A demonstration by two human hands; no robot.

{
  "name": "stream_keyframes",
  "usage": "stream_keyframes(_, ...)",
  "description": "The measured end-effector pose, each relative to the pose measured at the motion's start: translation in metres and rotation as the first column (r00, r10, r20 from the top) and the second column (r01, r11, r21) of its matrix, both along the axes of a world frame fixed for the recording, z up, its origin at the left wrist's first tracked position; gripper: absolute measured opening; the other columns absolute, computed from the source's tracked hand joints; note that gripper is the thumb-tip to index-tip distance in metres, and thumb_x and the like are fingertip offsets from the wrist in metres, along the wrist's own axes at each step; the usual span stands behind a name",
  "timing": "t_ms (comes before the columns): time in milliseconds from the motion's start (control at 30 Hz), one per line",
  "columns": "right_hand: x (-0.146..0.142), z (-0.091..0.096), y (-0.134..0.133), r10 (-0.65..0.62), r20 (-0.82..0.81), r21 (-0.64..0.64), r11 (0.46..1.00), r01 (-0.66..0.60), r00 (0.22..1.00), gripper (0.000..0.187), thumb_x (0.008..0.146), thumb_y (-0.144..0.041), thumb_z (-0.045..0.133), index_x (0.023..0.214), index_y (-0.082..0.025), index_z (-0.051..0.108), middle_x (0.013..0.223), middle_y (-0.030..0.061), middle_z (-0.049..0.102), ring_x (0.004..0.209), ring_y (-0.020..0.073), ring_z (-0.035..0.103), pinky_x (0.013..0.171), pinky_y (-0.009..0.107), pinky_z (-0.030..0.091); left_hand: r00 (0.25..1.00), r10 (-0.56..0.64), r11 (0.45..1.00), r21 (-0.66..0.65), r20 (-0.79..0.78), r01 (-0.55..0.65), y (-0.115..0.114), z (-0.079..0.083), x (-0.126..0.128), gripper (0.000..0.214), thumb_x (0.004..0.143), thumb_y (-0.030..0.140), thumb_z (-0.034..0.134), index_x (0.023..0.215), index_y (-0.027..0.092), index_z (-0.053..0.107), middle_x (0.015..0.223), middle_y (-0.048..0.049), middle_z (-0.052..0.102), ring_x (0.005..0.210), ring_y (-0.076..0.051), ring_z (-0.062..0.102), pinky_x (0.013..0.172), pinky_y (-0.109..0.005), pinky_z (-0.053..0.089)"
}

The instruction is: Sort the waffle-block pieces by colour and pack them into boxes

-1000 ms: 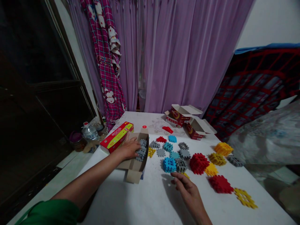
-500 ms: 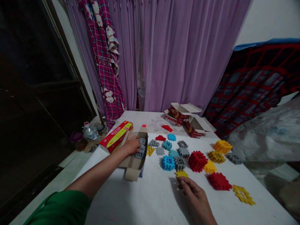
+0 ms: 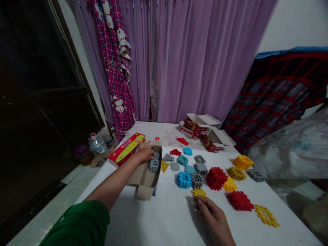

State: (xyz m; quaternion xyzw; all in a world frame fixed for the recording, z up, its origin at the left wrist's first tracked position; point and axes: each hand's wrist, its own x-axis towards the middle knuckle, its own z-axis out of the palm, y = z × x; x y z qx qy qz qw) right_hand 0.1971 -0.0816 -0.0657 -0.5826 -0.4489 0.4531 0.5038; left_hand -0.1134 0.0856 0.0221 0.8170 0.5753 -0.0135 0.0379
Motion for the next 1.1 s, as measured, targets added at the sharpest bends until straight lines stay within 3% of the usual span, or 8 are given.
stream_keyframes(167,0.016,-0.006,0.002,-0.053,0.038,0.027,0.998,0.052,0.998,0.05,0.061,-0.063,0.072,0.08,-0.017,0.076,0.072,0.0075,0.073,0.063,0.0208,0.064,0.058,0.029,0.053,0.989,0.072,0.989,0.115,0.127,-0.087,-0.009,-0.002,-0.01,0.015,0.084,0.028,0.062,0.092,0.03,0.074,0.133,-0.0017,0.061,0.137,-0.032,0.035,0.111,-0.066,0.005)
stream_keyframes(333,0.05,-0.034,-0.002,-0.258,0.156,0.074,0.966,0.249,0.953,0.052,0.068,-0.061,0.066,0.095,-0.017,0.074,0.068,0.0037,0.069,0.059,0.0176,0.061,0.057,0.026,0.051,0.965,0.031,0.971,0.22,0.261,-0.09,-0.032,0.009,-0.014,0.018,0.088,0.029,0.056,0.099,0.027,0.071,0.119,-0.0035,0.069,0.122,-0.027,0.052,0.113,-0.057,0.017)
stream_keyframes(433,0.072,-0.038,-0.01,-0.417,0.217,0.126,0.908,0.399,0.882,0.052,0.069,-0.06,0.064,0.096,-0.016,0.073,0.07,0.0034,0.069,0.058,0.0169,0.06,0.057,0.027,0.05,0.948,-0.102,0.962,0.271,0.301,0.017,-0.052,0.02,0.005,0.019,0.089,0.03,0.054,0.1,0.026,0.07,0.112,-0.0042,0.071,0.114,-0.023,0.057,0.113,-0.051,0.021)
stream_keyframes(600,0.111,-0.014,-0.017,-0.664,0.247,0.268,0.747,0.609,0.706,0.049,0.072,-0.056,0.058,0.096,-0.015,0.071,0.072,0.0047,0.069,0.061,0.0182,0.06,0.063,0.029,0.05,0.909,-0.298,0.944,0.232,0.292,0.235,-0.076,0.027,0.061,0.02,0.089,0.028,0.053,0.102,0.028,0.068,0.109,-0.0025,0.072,0.114,-0.023,0.058,0.114,-0.055,0.015)
stream_keyframes(800,0.177,-0.004,0.006,-0.753,0.357,0.298,0.653,0.696,0.553,0.052,0.074,-0.053,0.049,0.101,-0.014,0.07,0.082,0.01,0.071,0.073,0.0236,0.064,0.069,0.033,0.049,0.916,-0.312,0.945,0.178,0.253,0.273,-0.07,0.016,0.103,0.018,0.089,0.026,0.053,0.099,0.027,0.069,0.105,-0.003,0.072,0.107,-0.023,0.061,0.112,-0.056,0.019)
stream_keyframes(867,0.2,-0.009,0.022,-0.729,0.419,0.291,0.672,0.681,0.541,0.055,0.074,-0.053,0.047,0.104,-0.013,0.069,0.087,0.0118,0.071,0.078,0.0256,0.065,0.071,0.035,0.049,0.921,-0.308,0.947,0.167,0.24,0.273,-0.065,0.017,0.109,0.019,0.089,0.027,0.053,0.099,0.026,0.069,0.104,-0.0034,0.073,0.106,-0.023,0.062,0.111,-0.056,0.021)
stream_keyframes(967,0.229,-0.017,0.049,-0.6,0.587,0.252,0.774,0.582,0.544,0.057,0.075,-0.052,0.046,0.11,-0.011,0.066,0.099,0.0148,0.07,0.084,0.0264,0.065,0.072,0.037,0.05,0.927,-0.304,0.948,0.168,0.219,0.271,-0.062,0.023,0.115,0.02,0.089,0.028,0.052,0.1,0.026,0.069,0.107,-0.0041,0.072,0.107,-0.024,0.062,0.11,-0.055,0.024)
stream_keyframes(1100,0.25,-0.023,0.086,-0.491,0.703,0.212,0.835,0.509,0.514,0.057,0.073,-0.045,0.056,0.117,-0.009,0.061,0.109,0.0182,0.067,0.095,0.0294,0.064,0.078,0.039,0.05,0.939,-0.287,0.954,0.145,0.188,0.262,-0.063,0.027,0.123,0.021,0.09,0.029,0.051,0.1,0.027,0.069,0.106,-0.0035,0.073,0.107,-0.024,0.062,0.11,-0.055,0.024)
